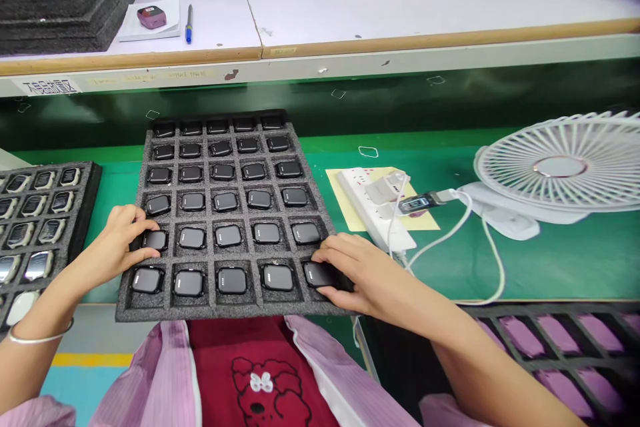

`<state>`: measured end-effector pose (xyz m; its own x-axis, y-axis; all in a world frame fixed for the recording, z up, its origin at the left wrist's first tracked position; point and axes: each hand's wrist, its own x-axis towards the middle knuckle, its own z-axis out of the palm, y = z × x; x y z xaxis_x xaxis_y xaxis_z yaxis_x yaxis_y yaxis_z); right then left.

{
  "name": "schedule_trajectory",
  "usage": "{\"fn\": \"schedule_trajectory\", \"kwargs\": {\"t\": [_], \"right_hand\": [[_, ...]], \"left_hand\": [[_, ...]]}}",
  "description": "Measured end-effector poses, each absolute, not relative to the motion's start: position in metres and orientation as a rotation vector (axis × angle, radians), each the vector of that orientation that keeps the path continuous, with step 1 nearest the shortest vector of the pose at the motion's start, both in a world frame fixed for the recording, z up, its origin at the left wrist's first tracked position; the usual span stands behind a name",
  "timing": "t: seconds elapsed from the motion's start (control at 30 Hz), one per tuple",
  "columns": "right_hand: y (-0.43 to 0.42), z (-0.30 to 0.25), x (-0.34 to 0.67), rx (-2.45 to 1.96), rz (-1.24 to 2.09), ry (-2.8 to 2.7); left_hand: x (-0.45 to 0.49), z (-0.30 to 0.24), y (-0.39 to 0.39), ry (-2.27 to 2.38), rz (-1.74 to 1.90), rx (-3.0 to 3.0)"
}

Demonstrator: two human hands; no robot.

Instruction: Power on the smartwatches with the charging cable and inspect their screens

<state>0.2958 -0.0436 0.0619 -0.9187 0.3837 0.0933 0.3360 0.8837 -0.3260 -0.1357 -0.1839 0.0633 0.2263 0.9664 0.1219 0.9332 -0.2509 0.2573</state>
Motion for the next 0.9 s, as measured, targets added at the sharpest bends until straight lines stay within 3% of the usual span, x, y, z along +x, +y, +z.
{"fn": "schedule_trajectory", "kwargs": {"t": [0.9], "right_hand": [[-0.0396,0.0616,0.2951,-0.546,0.485,-2.906]], "left_hand": [[-0.1352,0.0652,-0.1818,1.836,0.376,2.303]]}}
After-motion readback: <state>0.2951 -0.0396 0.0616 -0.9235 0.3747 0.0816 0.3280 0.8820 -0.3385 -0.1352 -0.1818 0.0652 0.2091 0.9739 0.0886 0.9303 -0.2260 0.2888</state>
